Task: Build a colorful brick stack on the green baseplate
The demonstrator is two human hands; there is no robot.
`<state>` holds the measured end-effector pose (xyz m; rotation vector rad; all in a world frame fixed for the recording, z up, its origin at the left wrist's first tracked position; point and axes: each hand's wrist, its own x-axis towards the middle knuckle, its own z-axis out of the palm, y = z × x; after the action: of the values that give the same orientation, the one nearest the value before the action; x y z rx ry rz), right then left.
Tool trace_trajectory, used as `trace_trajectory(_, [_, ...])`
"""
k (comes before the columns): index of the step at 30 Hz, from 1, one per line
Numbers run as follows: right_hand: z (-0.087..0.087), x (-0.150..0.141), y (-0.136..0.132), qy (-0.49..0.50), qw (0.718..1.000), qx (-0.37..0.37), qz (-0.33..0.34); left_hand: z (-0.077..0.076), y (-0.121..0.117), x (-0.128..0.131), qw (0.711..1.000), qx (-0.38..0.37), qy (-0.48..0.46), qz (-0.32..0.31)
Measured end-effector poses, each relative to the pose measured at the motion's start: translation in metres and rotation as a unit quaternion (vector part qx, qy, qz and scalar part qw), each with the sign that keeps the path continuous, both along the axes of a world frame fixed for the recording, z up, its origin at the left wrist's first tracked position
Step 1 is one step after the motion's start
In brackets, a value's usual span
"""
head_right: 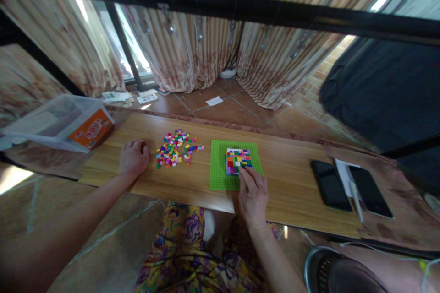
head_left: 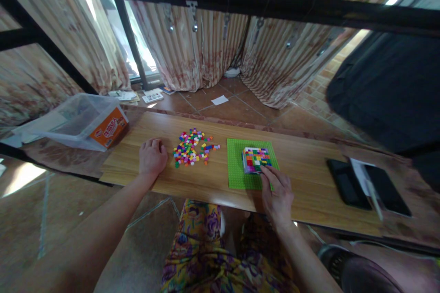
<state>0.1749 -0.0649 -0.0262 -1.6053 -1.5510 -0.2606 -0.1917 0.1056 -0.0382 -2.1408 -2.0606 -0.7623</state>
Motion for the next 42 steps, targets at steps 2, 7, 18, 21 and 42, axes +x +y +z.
trace_trajectory(2, [0.005,-0.002,-0.007,0.03,0.999,0.016,-0.025,0.001,0.0,0.0,1.0,0.0,-0.005,-0.001])
trace_trajectory(7, [0.008,-0.019,-0.026,0.08,0.997,0.003,-0.013,0.0,0.0,0.0,1.0,0.001,-0.004,0.002])
trace_trajectory(18, [-0.009,-0.098,0.018,0.11,0.98,-0.087,0.14,0.0,-0.005,0.003,1.0,-0.01,0.014,0.014])
trace_trajectory(21, [-0.008,-0.111,0.04,0.108,0.977,-0.101,0.154,0.001,-0.006,0.004,1.0,-0.011,0.011,0.015])
trace_trajectory(42, [0.001,-0.146,0.1,-0.01,0.968,-0.158,0.193,0.0,-0.004,0.003,1.0,-0.007,0.02,0.017])
